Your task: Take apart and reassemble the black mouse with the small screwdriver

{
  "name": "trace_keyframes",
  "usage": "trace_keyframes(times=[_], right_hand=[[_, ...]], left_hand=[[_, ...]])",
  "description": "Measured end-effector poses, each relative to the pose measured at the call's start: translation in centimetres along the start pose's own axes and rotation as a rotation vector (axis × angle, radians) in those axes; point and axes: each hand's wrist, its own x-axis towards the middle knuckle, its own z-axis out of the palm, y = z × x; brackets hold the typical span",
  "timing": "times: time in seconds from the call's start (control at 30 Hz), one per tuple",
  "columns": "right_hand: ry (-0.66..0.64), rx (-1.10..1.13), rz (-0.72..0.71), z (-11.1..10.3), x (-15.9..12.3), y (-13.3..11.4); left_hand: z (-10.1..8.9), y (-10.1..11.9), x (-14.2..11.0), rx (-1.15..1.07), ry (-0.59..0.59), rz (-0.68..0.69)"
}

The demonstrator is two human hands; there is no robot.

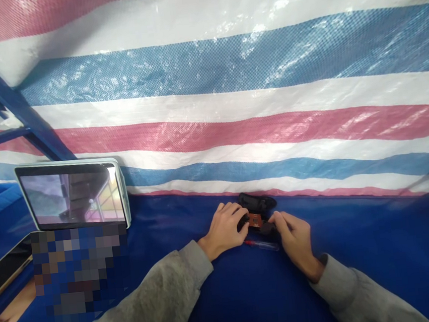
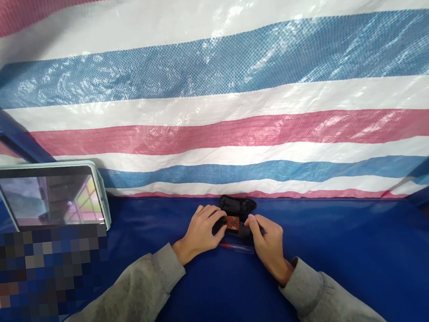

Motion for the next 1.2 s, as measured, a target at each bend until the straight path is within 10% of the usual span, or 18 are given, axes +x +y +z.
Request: trace_keyframes(times=[1.2], right_hand=[[-0.011,-0.038,-0.007,0.02,0.11,0.09]], left_hand=[[0.28,-0.23,0.13,-0.092,-0.019,-0.049]])
